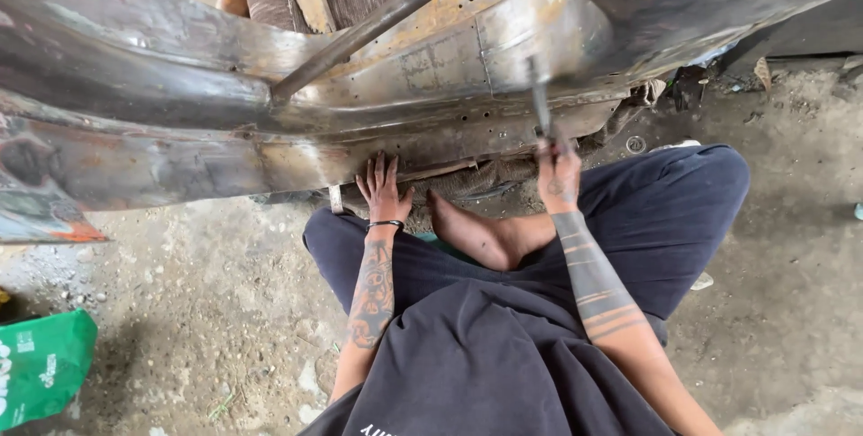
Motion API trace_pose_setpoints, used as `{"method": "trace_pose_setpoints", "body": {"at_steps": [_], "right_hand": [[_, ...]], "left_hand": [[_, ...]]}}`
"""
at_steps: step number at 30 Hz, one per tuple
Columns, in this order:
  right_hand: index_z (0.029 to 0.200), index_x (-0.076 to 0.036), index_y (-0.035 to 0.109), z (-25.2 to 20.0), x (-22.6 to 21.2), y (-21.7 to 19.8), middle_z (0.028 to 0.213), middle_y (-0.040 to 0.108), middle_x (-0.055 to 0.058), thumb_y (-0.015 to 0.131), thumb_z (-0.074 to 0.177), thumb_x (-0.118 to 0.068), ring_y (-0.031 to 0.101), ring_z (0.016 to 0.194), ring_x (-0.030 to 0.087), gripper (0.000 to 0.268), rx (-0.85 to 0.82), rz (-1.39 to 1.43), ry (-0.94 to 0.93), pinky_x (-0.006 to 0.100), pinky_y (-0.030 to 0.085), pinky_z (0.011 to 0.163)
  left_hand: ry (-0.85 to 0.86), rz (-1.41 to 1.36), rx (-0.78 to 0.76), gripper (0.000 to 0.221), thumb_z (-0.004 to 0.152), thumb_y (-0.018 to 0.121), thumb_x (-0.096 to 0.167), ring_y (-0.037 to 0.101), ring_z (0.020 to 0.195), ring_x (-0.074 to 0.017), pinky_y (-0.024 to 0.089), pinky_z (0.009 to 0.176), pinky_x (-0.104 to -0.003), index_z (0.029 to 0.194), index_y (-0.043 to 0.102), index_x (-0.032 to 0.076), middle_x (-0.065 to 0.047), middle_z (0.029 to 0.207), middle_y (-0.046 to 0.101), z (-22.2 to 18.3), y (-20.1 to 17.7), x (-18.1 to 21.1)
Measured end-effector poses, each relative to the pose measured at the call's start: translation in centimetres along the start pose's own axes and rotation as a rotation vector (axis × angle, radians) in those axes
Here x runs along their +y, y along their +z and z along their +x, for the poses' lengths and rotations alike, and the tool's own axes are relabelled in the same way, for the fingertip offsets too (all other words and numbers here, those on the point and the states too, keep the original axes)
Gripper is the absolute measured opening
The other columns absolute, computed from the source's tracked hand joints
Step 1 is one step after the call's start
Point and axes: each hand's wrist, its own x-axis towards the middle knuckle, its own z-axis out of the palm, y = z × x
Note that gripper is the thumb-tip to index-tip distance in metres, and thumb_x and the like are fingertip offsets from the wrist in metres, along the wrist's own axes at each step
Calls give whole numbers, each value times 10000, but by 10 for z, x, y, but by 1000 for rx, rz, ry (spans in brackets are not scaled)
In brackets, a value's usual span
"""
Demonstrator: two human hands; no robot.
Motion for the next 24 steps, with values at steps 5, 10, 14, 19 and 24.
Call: {"method": "trace_pose_setpoints", "body": {"at_steps": [5,10,14,19,24], "right_hand": [[1378,32,601,4,5,7,922,673,331,616,1066,-100,694,776,439,340,67,-48,-163,501,506,641],[1484,-124,517,0,6,8,880,655,104,521,1104,-223,652,792,262,393,-1,100,-9,399,537,737],[1509,-46,478,6,15,-2,762,644,102,497,1122,-171,632,643,193,407,26,128,-64,347,516,611],[1510,-53,458,5,37,9,859,670,185,558,1098,-195,636,638,249,447,-29,117,-39,389,525,604],[1485,-52,475,6,32,13,815,652,159,579,1084,-173,628,573,218,432,-34,123,-60,368,523,549]], "left_hand": [[-8,-30,-13,835,802,793,341,212,1530,-358,-4,1224,-630,1541,417,245,-89,1649,283,0,0,-1],[2,-59,-10,825,811,786,346,202,1533,-362,-21,1223,-634,1541,415,242,-91,1649,281,1,3,-3],[10,-63,4,832,801,791,347,220,1529,-363,-7,1218,-634,1540,424,241,-93,1647,295,0,3,-4],[29,-43,6,841,777,811,360,225,1523,-366,18,1209,-651,1522,443,237,-88,1655,278,3,10,-9],[61,-57,6,844,793,800,369,222,1523,-375,16,1195,-663,1540,433,230,-99,1653,282,1,7,-10]]}}
